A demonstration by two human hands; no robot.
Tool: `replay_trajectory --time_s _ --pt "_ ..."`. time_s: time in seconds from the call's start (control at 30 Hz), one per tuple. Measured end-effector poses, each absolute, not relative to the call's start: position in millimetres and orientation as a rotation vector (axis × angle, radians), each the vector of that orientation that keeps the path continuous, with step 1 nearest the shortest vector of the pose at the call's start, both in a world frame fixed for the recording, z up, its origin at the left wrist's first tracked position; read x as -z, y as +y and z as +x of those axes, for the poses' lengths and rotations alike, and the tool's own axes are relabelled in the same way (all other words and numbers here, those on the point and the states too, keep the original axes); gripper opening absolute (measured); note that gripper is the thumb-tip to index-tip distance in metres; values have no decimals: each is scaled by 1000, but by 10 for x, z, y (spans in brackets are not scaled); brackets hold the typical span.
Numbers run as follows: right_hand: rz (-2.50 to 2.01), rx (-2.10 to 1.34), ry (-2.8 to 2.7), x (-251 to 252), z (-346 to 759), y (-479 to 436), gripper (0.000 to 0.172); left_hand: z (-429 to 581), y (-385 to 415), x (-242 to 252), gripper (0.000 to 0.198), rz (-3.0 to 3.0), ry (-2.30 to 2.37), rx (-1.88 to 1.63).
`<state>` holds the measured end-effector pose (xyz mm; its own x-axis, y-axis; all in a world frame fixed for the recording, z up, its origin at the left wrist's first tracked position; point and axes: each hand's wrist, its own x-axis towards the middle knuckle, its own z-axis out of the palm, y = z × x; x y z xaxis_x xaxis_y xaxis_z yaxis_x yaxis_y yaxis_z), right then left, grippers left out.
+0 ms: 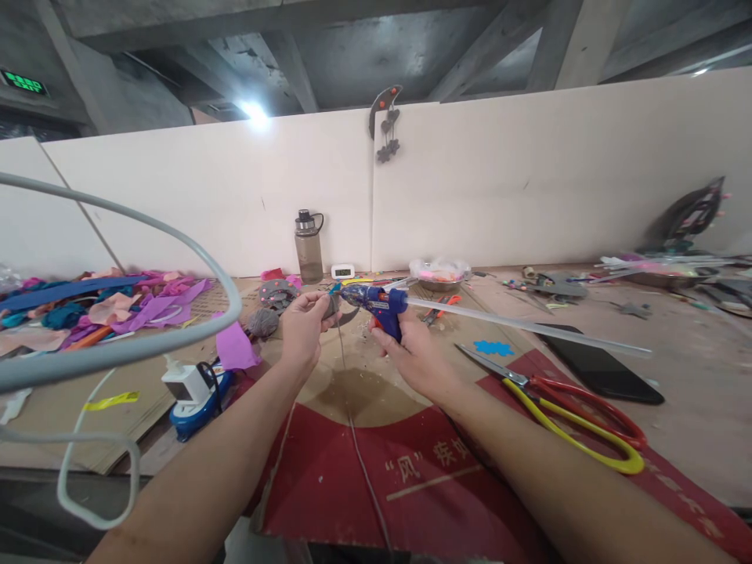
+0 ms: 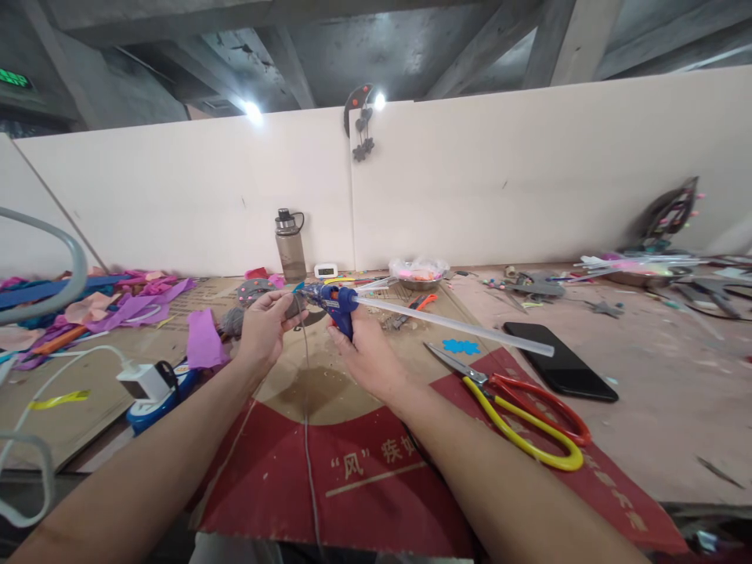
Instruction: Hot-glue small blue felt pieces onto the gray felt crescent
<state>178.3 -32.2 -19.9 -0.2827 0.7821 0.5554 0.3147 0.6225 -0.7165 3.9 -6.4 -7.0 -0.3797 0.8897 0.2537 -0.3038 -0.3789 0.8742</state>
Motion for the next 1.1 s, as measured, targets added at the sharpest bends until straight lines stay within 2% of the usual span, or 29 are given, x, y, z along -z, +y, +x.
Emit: replay_trajectory --time_s 0.17,0.4,1.1 --pt "-896 -593 -1869 185 1773 -331 26 44 -60 87 18 984 985 -1858" --pt "-923 -556 -1890 171 1761 -355 17 53 -60 98 14 970 976 -1855" --pt "-932 -473 -1899 177 1741 -394 23 62 -65 83 16 1012 979 -1893"
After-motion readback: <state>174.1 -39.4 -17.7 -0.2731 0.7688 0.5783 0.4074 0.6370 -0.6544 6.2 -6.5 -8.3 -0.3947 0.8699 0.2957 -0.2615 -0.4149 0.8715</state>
